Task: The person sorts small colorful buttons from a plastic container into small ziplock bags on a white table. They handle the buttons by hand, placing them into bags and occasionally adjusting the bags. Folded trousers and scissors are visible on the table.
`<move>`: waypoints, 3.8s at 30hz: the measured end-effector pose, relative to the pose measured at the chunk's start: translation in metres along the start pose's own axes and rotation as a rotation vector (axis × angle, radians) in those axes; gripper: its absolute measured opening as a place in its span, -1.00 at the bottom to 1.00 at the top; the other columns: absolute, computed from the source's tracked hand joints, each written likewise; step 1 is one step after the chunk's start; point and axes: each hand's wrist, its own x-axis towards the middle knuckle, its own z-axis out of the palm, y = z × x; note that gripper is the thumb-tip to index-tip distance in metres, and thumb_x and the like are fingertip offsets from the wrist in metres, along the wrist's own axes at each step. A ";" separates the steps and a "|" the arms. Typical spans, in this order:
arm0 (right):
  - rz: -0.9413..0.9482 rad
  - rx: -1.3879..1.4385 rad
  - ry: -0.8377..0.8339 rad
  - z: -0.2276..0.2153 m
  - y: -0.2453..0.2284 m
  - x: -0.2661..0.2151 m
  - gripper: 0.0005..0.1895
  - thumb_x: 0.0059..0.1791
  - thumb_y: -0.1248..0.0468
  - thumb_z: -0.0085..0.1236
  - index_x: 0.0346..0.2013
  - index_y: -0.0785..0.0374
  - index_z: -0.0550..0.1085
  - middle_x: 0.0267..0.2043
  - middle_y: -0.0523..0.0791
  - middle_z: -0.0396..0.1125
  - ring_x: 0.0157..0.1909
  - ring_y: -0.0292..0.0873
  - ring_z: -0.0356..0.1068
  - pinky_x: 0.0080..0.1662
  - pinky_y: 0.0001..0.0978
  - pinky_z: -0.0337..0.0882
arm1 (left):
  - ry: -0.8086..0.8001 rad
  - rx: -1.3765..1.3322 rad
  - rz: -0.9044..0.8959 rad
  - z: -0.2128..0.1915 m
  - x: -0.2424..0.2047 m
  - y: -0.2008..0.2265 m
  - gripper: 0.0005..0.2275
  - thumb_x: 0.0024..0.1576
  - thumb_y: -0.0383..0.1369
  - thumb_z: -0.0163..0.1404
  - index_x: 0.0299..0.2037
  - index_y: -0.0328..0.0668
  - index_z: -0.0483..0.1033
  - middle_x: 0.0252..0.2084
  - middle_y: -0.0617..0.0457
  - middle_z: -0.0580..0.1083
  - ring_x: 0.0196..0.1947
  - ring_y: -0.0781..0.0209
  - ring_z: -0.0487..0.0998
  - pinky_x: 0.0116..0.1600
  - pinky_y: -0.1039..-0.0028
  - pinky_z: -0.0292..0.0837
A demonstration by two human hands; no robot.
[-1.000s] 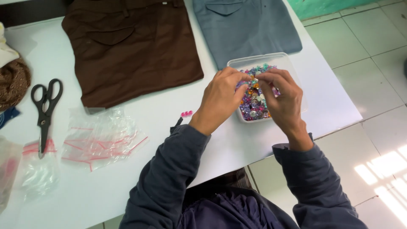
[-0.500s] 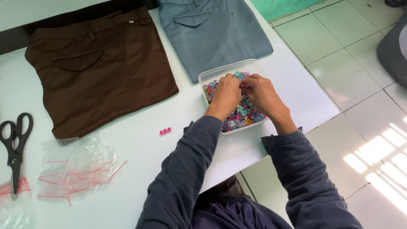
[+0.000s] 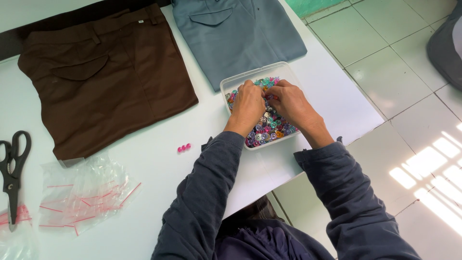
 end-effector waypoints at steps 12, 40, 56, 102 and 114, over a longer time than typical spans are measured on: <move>-0.035 0.208 0.280 -0.004 0.003 -0.006 -0.87 0.02 0.36 0.33 -0.13 0.25 0.61 -0.10 0.07 0.37 -0.33 -0.09 0.46 -0.32 -0.23 0.53 | 0.052 -0.171 -0.064 -0.026 -0.010 0.012 -0.82 0.19 -0.37 0.02 -0.33 -0.27 0.67 -0.24 -0.13 0.39 -0.11 -0.19 0.50 0.01 0.13 0.46; -0.402 0.417 0.467 -0.037 -0.040 -0.020 -0.82 0.11 0.54 0.22 -0.02 0.36 0.63 -0.17 0.03 0.46 -0.25 -0.10 0.49 -0.22 -0.27 0.48 | 0.391 -0.217 0.181 -0.060 -0.026 0.021 -0.81 0.20 -0.23 0.10 -0.23 -0.18 0.64 -0.27 0.09 0.45 -0.16 0.11 0.52 -0.04 0.37 0.50; -0.648 0.511 0.225 0.023 -0.200 -0.028 -0.81 0.03 0.51 0.26 -0.07 0.35 0.61 -0.17 0.02 0.46 -0.27 -0.08 0.47 -0.24 -0.28 0.50 | 0.251 -0.423 -0.007 -0.202 -0.186 -0.050 -0.80 0.30 -0.19 0.04 -0.16 -0.06 0.69 -0.19 0.10 0.49 -0.10 0.19 0.50 0.04 0.38 0.42; -0.469 0.492 0.266 0.066 -0.169 -0.059 -0.82 0.04 0.45 0.21 -0.10 0.19 0.60 -0.13 -0.13 0.40 -0.25 -0.18 0.41 -0.23 -0.43 0.51 | 0.169 -0.082 -0.256 -0.169 -0.185 -0.060 -0.82 0.15 -0.33 0.18 -0.07 -0.04 0.62 -0.03 0.01 0.45 0.12 -0.07 0.45 0.10 0.08 0.37; -0.331 0.480 0.528 -0.058 -0.088 -0.071 -0.81 0.08 0.63 0.14 -0.07 0.42 0.59 -0.10 0.09 0.40 -0.22 -0.07 0.45 -0.20 -0.25 0.51 | 0.178 -0.287 0.139 -0.113 -0.068 0.038 -0.81 0.07 -0.45 0.20 -0.11 -0.12 0.60 -0.12 -0.05 0.48 -0.04 -0.19 0.57 -0.02 0.12 0.50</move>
